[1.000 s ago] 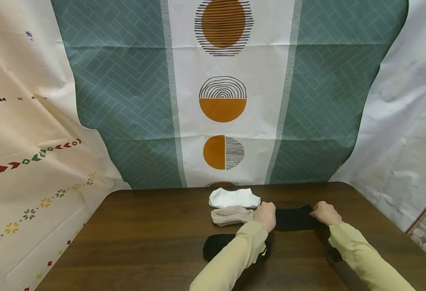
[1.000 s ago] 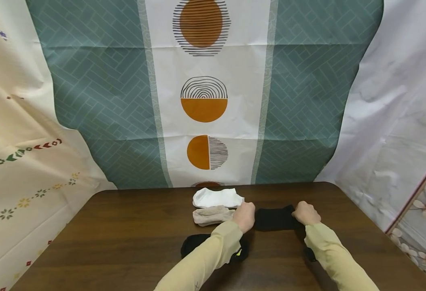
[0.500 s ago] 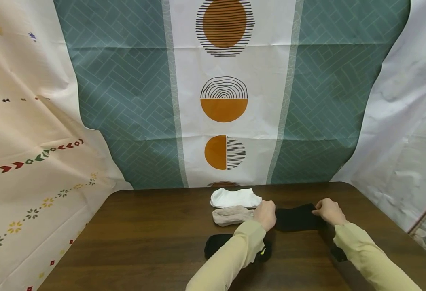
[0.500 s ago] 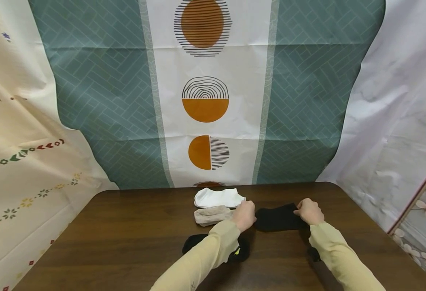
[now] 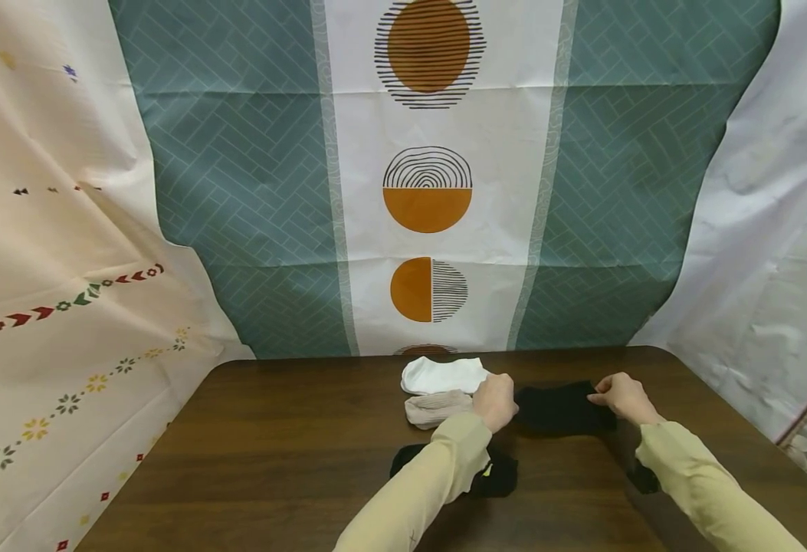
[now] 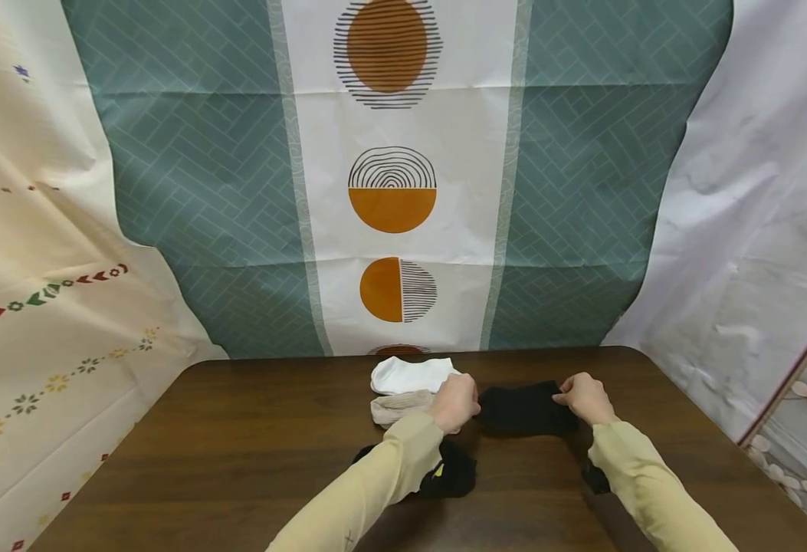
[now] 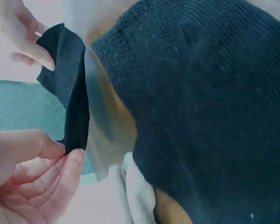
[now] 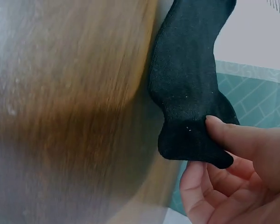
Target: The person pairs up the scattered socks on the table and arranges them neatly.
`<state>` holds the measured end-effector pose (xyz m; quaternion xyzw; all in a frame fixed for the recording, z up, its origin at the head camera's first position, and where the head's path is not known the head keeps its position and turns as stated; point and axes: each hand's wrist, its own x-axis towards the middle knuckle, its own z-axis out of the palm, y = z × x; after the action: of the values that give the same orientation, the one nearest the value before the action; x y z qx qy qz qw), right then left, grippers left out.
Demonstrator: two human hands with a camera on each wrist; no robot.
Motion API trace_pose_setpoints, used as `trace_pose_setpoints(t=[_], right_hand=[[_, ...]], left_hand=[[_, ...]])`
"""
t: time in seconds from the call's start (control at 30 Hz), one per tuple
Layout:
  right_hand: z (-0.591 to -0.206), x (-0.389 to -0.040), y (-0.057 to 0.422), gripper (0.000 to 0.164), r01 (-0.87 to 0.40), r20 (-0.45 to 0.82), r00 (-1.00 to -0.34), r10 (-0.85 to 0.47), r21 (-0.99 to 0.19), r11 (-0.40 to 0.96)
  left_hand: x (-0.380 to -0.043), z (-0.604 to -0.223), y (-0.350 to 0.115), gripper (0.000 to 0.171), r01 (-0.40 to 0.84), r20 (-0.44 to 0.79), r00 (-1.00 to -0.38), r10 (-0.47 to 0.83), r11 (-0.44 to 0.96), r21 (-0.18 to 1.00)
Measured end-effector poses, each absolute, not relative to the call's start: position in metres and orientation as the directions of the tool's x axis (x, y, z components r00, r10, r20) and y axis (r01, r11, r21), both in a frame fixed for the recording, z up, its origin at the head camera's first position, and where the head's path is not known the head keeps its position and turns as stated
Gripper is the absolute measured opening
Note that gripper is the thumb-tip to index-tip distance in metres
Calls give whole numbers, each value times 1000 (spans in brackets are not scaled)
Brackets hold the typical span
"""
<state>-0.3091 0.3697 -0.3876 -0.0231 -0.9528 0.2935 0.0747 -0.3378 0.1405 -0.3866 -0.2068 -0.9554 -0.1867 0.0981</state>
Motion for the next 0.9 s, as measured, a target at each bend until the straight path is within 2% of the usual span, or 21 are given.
trace_pose_setpoints(t=[0.23, 0.47, 0.67, 0.9], right_hand=[[-386, -307, 361, 32, 1, 91, -993, 75, -630, 777], [-379, -304, 354, 31, -17, 95, -994, 55, -632, 775], [-377, -304, 351, 34, -51, 110, -994, 22, -614, 788], [-372, -303, 341, 31, -97, 144, -989, -14, -591, 801]], left_hand=[[-336, -381, 127, 24, 445, 250, -893, 376, 822, 354], [-335, -373, 113, 25, 510, 272, -858, 436, 786, 350], [-336, -368, 101, 29, 505, 268, -863, 429, 765, 400], [-337, -361, 86, 21, 544, 291, -839, 460, 729, 416]])
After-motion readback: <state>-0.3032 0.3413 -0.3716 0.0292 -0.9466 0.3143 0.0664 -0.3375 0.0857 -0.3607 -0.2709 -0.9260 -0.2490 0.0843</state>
